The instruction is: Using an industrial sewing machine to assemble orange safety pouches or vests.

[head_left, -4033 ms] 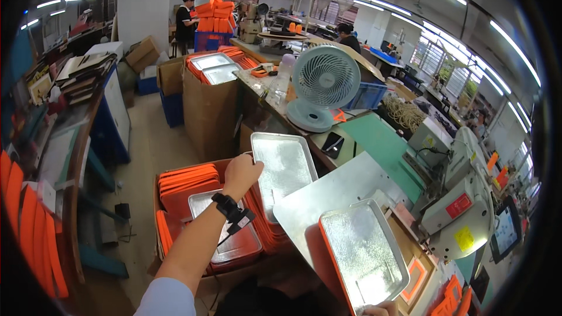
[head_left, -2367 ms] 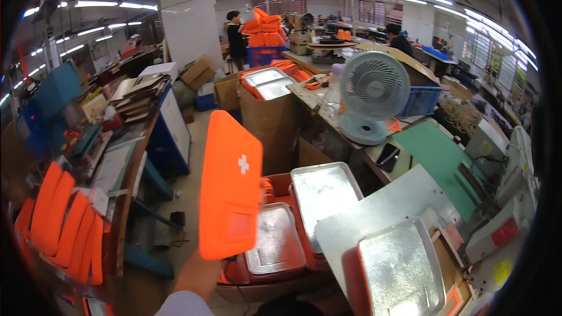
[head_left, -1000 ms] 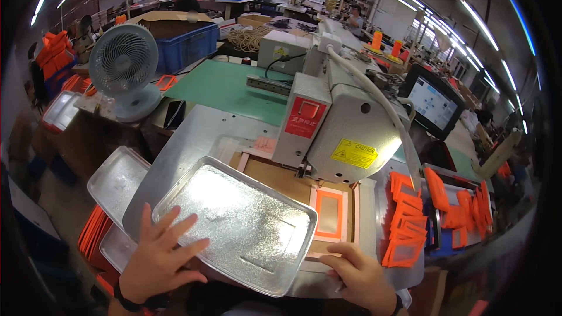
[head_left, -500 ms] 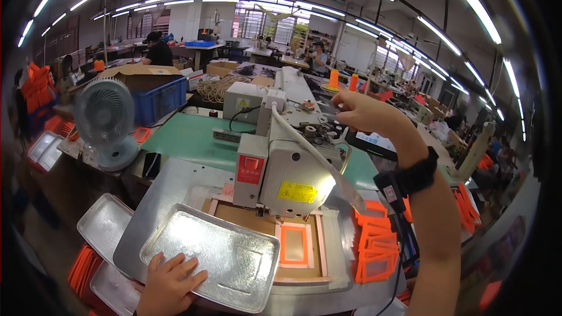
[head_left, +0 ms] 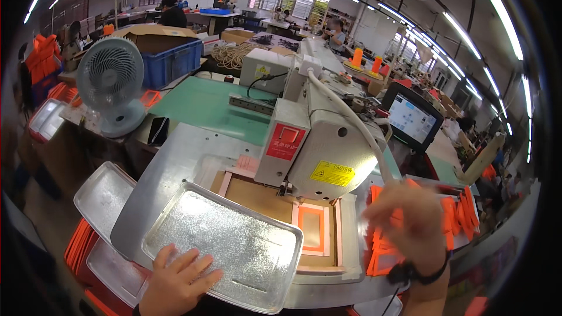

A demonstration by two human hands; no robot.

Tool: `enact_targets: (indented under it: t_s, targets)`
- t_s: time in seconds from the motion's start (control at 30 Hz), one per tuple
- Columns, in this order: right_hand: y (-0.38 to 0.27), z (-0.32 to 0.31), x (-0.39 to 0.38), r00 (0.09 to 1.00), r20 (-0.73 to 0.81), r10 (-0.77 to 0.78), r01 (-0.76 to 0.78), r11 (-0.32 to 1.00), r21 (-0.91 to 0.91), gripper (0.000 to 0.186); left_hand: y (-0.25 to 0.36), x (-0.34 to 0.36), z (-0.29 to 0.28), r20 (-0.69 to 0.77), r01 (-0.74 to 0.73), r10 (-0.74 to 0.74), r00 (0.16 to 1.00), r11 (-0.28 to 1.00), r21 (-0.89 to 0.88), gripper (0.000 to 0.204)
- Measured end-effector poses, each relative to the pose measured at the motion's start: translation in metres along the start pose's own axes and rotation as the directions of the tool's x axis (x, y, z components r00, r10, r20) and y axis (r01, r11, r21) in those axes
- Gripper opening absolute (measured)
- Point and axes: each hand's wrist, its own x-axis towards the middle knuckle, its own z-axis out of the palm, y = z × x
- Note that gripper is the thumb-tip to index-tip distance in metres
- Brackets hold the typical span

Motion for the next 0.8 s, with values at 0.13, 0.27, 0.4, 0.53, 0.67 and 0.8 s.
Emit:
enact_targets:
  t_s: [0.13, 0.27, 0.4, 0.53, 0.67, 0.8]
  targets:
    - [0.041, 0.087, -0.041, 0.920, 0.391, 0.036, 0.031, 0.986, -0.165, 0.036, 0.004, 0.006, 0.002, 0.022, -0.009, 0.009, 1.000, 1.000, -0.016, 0.029]
    - [0.061, 0.115, -0.035, 0.945, 0.319, 0.070, -0.026, 0.989, -0.142, 0.031, 0.004, 0.006, -0.001, 0.031, 0.016, -0.016, 0.999, 1.000, -0.019, 0.030]
    - [0.067, 0.128, -0.032, 0.931, 0.346, 0.115, -0.087, 0.992, -0.096, 0.028, 0.005, 0.007, -0.002, 0.046, 0.031, -0.031, 0.998, 1.000, -0.002, 0.031]
    - [0.071, 0.127, -0.031, 0.900, 0.401, 0.168, -0.164, 0.985, -0.045, 0.030, 0.005, 0.008, -0.004, 0.061, 0.041, -0.040, 0.997, 0.999, -0.008, 0.032]
    - [0.070, 0.131, -0.037, 0.930, 0.306, 0.201, -0.213, 0.977, 0.006, 0.024, 0.005, 0.009, -0.004, 0.076, 0.040, -0.039, 0.996, 0.999, -0.014, 0.033]
    - [0.066, 0.123, -0.036, 0.934, 0.352, 0.055, -0.023, 0.995, -0.094, 0.024, 0.005, 0.009, -0.004, 0.080, 0.039, -0.038, 0.996, 0.999, -0.017, 0.033]
